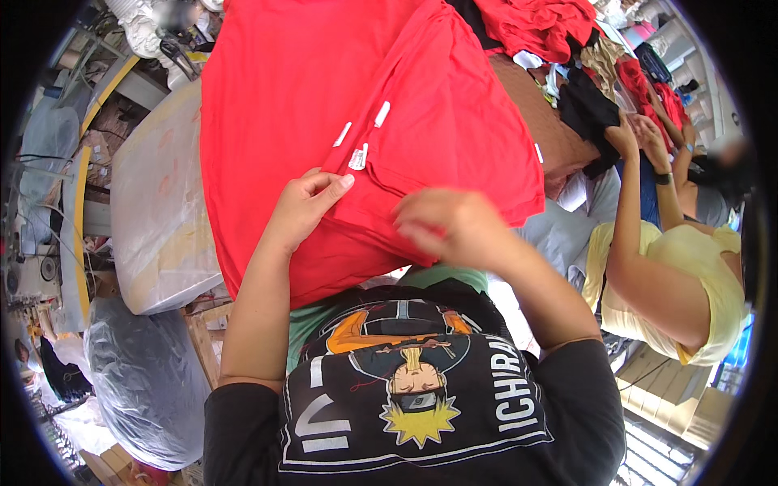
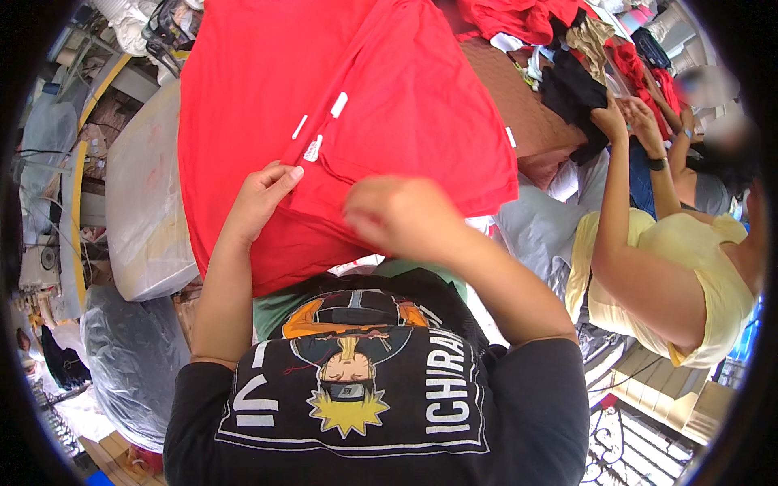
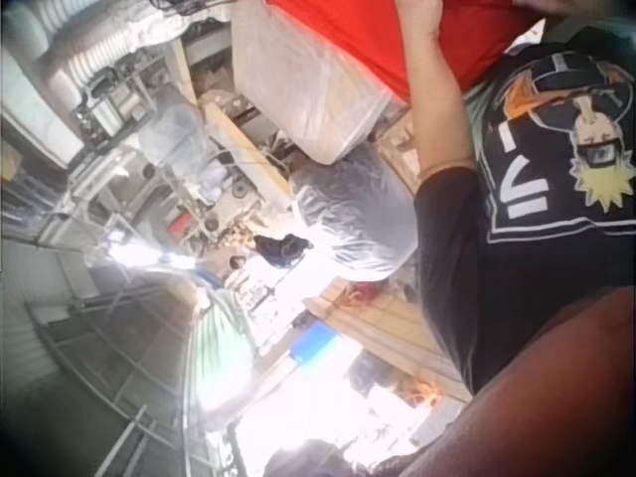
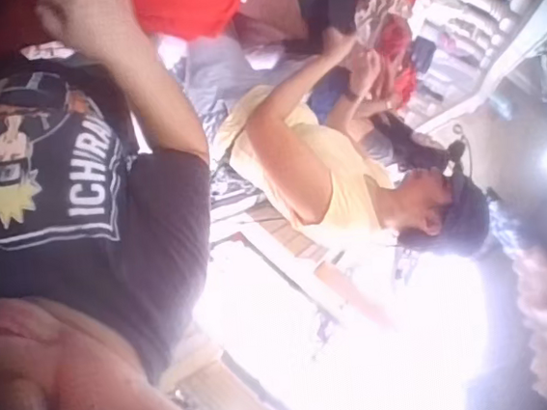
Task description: The person picks up red shirts from a stack, spreads them out to check for quality, and places them into a new pile. The person then takes a notepad and a pen from a transparent bag and writes on the notepad while looking at the shirts.
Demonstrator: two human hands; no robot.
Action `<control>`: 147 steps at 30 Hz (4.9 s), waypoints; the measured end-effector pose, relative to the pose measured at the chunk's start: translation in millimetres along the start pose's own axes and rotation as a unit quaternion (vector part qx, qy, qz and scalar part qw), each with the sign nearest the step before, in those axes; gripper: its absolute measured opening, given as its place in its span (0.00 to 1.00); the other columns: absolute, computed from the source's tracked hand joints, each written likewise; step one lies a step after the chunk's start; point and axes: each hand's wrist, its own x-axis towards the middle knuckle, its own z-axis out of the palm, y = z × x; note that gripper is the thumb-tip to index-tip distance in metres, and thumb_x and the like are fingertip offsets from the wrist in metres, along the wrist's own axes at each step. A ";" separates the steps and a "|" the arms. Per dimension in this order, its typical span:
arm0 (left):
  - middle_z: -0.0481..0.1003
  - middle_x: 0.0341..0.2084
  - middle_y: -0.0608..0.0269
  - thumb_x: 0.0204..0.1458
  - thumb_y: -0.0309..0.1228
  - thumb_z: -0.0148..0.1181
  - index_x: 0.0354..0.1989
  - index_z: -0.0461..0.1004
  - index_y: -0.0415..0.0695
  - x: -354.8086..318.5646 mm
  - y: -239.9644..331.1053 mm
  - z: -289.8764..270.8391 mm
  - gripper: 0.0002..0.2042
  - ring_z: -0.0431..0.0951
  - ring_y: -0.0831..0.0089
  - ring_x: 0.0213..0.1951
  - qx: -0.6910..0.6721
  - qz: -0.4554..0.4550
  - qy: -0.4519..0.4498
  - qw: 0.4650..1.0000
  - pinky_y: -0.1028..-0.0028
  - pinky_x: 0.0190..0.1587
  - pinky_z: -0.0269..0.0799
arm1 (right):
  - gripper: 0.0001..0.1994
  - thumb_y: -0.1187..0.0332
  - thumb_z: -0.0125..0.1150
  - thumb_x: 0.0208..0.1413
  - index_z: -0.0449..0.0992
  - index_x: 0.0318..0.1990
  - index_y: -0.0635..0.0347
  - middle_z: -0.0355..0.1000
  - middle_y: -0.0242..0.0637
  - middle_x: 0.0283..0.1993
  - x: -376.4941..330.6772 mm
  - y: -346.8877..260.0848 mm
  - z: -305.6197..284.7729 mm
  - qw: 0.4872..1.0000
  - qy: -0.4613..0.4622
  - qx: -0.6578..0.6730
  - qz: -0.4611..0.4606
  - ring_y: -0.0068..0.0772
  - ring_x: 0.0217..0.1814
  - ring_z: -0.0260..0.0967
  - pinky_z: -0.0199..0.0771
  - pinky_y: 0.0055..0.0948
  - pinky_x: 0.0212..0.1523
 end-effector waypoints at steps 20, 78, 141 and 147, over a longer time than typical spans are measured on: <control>0.71 0.49 0.61 0.54 0.26 0.56 0.37 0.76 0.43 -12.1 12.5 -9.1 0.05 0.70 0.74 0.50 0.017 0.158 0.171 0.972 0.75 0.49 0.65 | 0.18 0.56 0.64 0.47 0.75 0.39 0.59 0.76 0.42 0.32 -109.0 71.4 -59.1 0.817 0.074 -0.213 0.531 0.44 0.38 0.74 0.72 0.35 0.39; 0.72 0.49 0.56 0.60 0.41 0.48 0.55 0.66 0.33 -11.3 36.9 59.8 0.23 0.74 0.76 0.47 -0.254 0.010 -0.130 0.959 0.75 0.48 0.68 | 0.10 0.70 0.64 0.49 0.75 0.40 0.59 0.75 0.37 0.38 -33.1 -44.5 -30.0 0.978 0.022 0.154 0.138 0.32 0.37 0.75 0.74 0.27 0.37; 0.73 0.31 0.66 0.53 0.32 0.61 0.33 0.75 0.34 -4.8 -2.9 52.2 0.11 0.70 0.80 0.33 -0.045 0.081 -0.045 0.995 0.77 0.39 0.66 | 0.16 0.60 0.64 0.48 0.75 0.39 0.61 0.73 0.43 0.44 -47.1 30.5 -13.8 0.931 0.196 -0.036 0.305 0.42 0.42 0.73 0.73 0.36 0.42; 0.74 0.35 0.66 0.54 0.30 0.58 0.40 0.75 0.34 -2.1 0.5 50.2 0.11 0.71 0.82 0.37 -0.115 0.030 -0.086 0.989 0.79 0.42 0.67 | 0.20 0.50 0.60 0.47 0.75 0.33 0.61 0.74 0.47 0.32 -130.1 97.4 -12.9 0.828 0.120 -0.135 0.531 0.49 0.38 0.73 0.72 0.43 0.39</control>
